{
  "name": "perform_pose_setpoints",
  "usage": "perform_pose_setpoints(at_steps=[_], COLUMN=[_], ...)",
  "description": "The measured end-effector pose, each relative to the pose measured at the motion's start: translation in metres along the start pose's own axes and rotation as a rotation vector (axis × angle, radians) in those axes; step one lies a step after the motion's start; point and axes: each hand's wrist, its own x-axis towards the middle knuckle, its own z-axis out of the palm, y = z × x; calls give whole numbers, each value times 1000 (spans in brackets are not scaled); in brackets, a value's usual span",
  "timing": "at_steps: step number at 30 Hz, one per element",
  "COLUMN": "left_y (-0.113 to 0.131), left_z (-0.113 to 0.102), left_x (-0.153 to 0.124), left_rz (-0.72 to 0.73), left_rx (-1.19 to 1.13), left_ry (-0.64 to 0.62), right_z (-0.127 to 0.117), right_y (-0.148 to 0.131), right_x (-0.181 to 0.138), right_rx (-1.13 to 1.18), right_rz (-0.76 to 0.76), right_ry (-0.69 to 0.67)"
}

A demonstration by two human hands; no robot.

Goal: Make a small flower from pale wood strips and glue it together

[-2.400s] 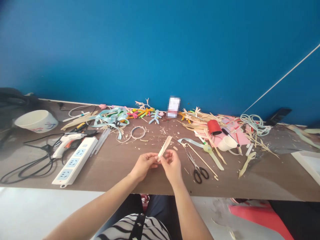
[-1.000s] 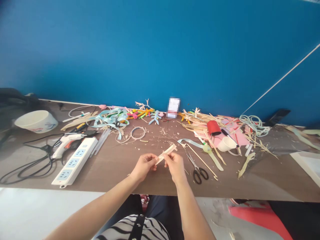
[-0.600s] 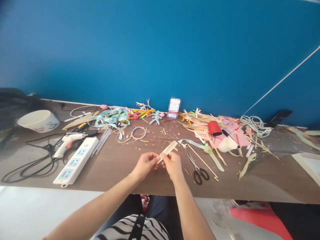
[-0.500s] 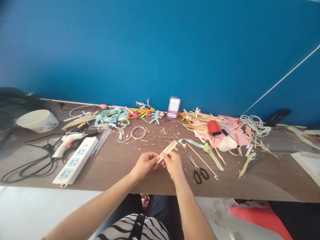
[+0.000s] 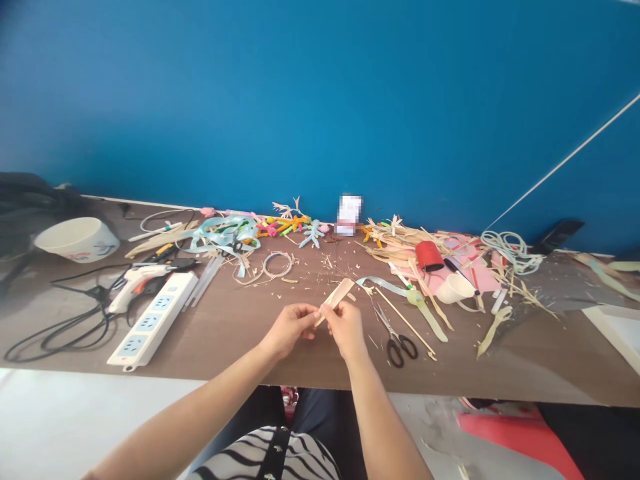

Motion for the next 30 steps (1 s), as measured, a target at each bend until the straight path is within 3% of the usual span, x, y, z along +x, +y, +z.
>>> perform_pose_setpoints(at_steps=[9,18,30], left_y=[3,3,1], left_z=[0,2,-2], left_x=[-1,0,-3], left_rz=[-14,28,270], left_rx=[-20,72,459], left_ry=[-32,57,129], right_z=[0,2,0], right_y=[3,-1,4], right_x=[1,-1,-1], right_rx=[-6,-7,-72], right_rz=[-25,-48,23], right_ry=[46,-5,-68])
